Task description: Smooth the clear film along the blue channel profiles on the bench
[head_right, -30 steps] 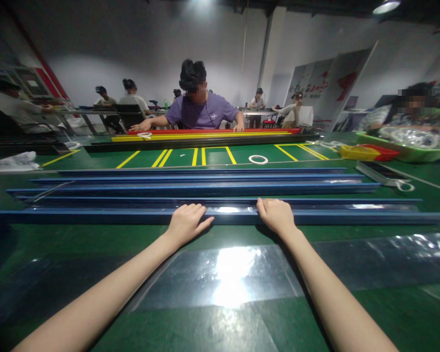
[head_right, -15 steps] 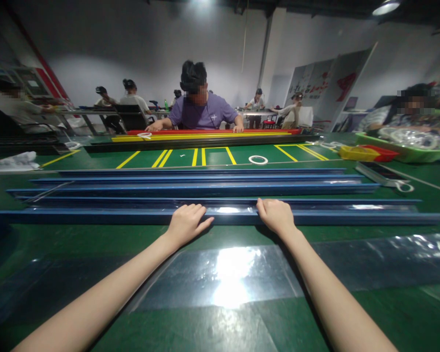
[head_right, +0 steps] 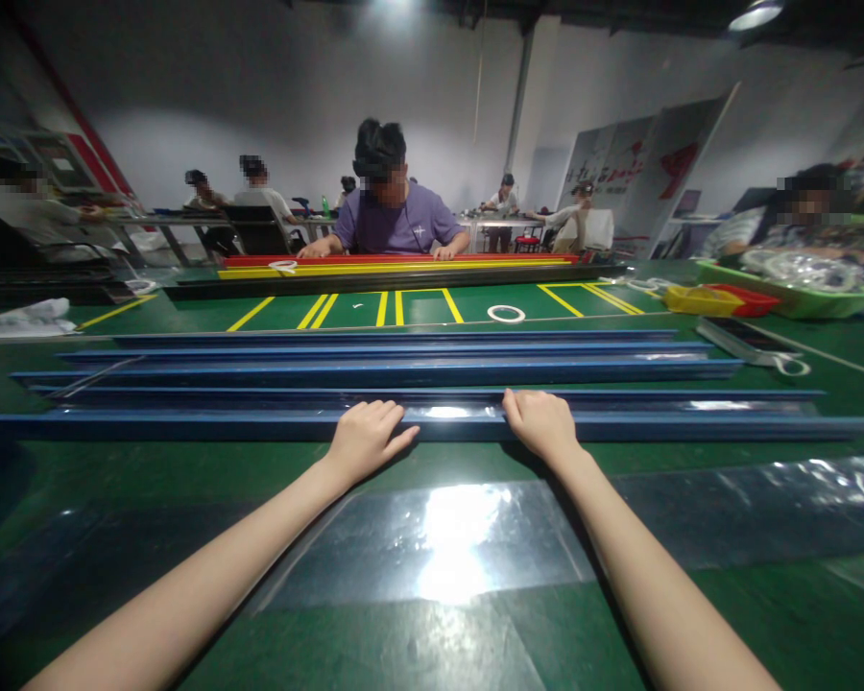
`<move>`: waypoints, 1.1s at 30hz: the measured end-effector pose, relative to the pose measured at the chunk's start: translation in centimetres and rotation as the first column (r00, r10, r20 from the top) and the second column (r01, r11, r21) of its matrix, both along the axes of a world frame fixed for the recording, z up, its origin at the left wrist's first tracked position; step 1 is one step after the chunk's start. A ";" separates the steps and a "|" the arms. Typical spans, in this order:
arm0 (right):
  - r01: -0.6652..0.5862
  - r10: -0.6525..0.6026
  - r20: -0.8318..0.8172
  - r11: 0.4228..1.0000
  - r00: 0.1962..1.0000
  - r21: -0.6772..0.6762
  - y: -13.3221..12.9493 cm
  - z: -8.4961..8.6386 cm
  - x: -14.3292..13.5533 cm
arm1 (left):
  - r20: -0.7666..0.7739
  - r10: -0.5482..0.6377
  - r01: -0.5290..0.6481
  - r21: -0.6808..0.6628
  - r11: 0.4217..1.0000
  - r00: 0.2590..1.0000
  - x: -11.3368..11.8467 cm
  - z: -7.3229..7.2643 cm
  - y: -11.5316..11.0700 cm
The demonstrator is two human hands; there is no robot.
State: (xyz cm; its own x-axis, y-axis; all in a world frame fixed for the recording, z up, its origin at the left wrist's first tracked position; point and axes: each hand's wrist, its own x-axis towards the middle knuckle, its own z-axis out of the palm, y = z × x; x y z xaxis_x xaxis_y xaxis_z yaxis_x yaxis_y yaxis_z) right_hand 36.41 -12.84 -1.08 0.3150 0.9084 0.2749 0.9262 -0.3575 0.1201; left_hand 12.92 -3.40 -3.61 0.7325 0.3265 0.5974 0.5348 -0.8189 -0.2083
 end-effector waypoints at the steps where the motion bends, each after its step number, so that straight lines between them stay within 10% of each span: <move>1: 0.000 0.000 0.001 1.000 1.000 -0.001 0.0 0.0 0.0 | 0.000 0.001 -0.001 0.000 1.000 1.000 0.0 0.0 0.0; 21: -0.070 0.058 0.066 0.980 0.996 0.188 -0.2 -0.2 0.0 | 0.013 -0.010 0.010 -0.027 1.000 1.000 0.0 -0.1 0.0; 33: -0.310 0.302 0.072 0.911 0.951 0.271 2.0 0.3 -5.1 | 0.098 -0.009 0.010 -0.008 1.000 0.995 0.2 0.2 -0.3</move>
State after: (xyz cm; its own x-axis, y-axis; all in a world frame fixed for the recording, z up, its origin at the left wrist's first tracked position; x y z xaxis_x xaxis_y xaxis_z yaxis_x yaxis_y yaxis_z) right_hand 31.33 -10.88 -0.82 0.0225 0.8461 0.5326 0.9932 -0.0798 0.0848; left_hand 13.07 -3.75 -3.40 0.6736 0.3250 0.6638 0.5443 -0.8257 -0.1481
